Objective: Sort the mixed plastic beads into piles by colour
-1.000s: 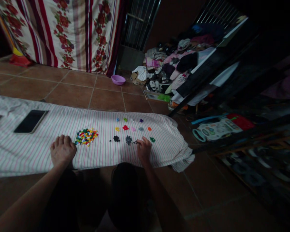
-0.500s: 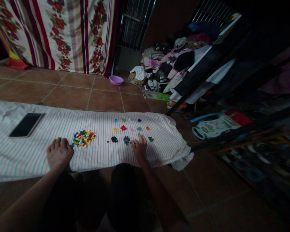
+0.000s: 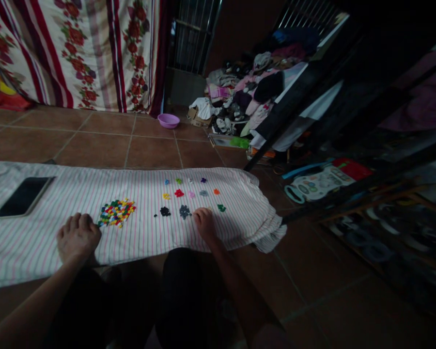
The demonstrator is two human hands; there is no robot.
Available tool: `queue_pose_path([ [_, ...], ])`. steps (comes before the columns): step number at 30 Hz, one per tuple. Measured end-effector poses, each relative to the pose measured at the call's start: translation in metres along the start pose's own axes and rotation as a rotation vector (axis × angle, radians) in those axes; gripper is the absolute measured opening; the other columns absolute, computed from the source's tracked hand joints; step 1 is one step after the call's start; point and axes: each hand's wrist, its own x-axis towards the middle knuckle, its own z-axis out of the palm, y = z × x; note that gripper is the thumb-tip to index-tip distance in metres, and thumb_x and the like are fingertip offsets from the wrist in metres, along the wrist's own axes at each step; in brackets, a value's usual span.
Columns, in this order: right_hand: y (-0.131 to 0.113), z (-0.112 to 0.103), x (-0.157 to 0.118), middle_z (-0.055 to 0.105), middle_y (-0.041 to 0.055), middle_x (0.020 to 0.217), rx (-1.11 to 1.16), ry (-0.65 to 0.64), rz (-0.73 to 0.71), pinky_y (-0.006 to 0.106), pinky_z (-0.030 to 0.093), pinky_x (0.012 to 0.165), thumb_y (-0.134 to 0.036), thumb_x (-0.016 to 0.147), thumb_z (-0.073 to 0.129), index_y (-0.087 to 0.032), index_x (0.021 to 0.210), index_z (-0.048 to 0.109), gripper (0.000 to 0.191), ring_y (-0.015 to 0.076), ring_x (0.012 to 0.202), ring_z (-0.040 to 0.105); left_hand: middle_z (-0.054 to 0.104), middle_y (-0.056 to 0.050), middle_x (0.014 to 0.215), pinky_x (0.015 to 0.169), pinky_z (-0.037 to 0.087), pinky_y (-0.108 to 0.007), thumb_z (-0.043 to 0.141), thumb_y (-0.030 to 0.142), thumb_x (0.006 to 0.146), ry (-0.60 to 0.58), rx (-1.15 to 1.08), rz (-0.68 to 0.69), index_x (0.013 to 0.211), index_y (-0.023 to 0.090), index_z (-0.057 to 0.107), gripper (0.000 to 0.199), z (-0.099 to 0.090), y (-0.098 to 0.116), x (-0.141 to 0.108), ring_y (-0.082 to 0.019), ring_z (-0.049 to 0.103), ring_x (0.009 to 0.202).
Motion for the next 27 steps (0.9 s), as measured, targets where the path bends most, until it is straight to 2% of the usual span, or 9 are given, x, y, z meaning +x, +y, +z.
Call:
queue_pose_path([
  [6, 0.002, -0.004, -0.002, 0.060, 0.0060, 0.087, -0.022, -0.020, -0.011, 0.038, 0.039, 0.089, -0.022, 0.093, 0.040, -0.020, 0.083, 0.060, 0.023, 0.0203, 0.087, 0.051, 0.058, -0.018, 0.116, 0.086, 0.038, -0.043, 0.030, 0.025, 0.088, -0.018, -0.007, -0.009, 0.103, 0.015, 0.057, 0.033, -0.004, 0.004, 0.001, -0.030, 0.051, 0.113],
  [13, 0.003, -0.007, -0.002, 0.062, 0.0067, 0.091, 0.010, -0.019, -0.023, 0.041, 0.041, 0.093, -0.027, 0.095, 0.040, -0.021, 0.090, 0.064, 0.025, 0.0207, 0.091, 0.054, 0.061, -0.015, 0.105, 0.082, 0.040, -0.042, 0.035, 0.024, 0.085, 0.005, 0.021, -0.010, 0.097, 0.016, 0.058, 0.027, -0.003, 0.004, 0.001, -0.029, 0.053, 0.106],
  [19, 0.005, -0.010, 0.000, 0.064, 0.0078, 0.106, 0.074, 0.062, -0.079, 0.041, 0.043, 0.093, -0.026, 0.095, 0.037, -0.022, 0.098, 0.064, 0.028, 0.0205, 0.103, 0.055, 0.059, -0.016, 0.106, 0.083, 0.038, -0.039, 0.032, 0.024, 0.087, 0.000, 0.045, 0.014, 0.098, 0.014, 0.056, 0.028, -0.002, 0.003, 0.001, -0.028, 0.053, 0.106],
  [22, 0.018, -0.020, 0.005, 0.064, 0.0083, 0.109, 0.071, 0.139, -0.037, 0.042, 0.044, 0.093, -0.028, 0.095, 0.036, -0.021, 0.100, 0.064, 0.028, 0.0210, 0.105, 0.055, 0.059, -0.015, 0.108, 0.084, 0.039, -0.040, 0.032, 0.025, 0.087, -0.027, 0.051, -0.007, 0.098, 0.015, 0.055, 0.028, -0.003, 0.004, 0.002, -0.028, 0.052, 0.108],
  [25, 0.044, -0.035, 0.011, 0.065, 0.0097, 0.103, 0.020, 0.261, 0.114, 0.041, 0.043, 0.091, -0.030, 0.094, 0.035, -0.019, 0.096, 0.064, 0.031, 0.0215, 0.100, 0.056, 0.060, -0.014, 0.107, 0.084, 0.039, -0.040, 0.032, 0.026, 0.086, -0.039, 0.068, -0.017, 0.098, 0.016, 0.054, 0.027, -0.005, 0.005, 0.003, -0.028, 0.053, 0.107],
  [27, 0.063, -0.044, 0.011, 0.067, 0.0098, 0.097, -0.027, 0.298, 0.200, 0.040, 0.042, 0.089, -0.030, 0.093, 0.037, -0.018, 0.091, 0.064, 0.030, 0.0217, 0.095, 0.057, 0.059, -0.013, 0.107, 0.084, 0.039, -0.040, 0.032, 0.026, 0.085, -0.048, 0.069, -0.020, 0.098, 0.017, 0.054, 0.027, -0.006, 0.006, 0.003, -0.028, 0.053, 0.106],
])
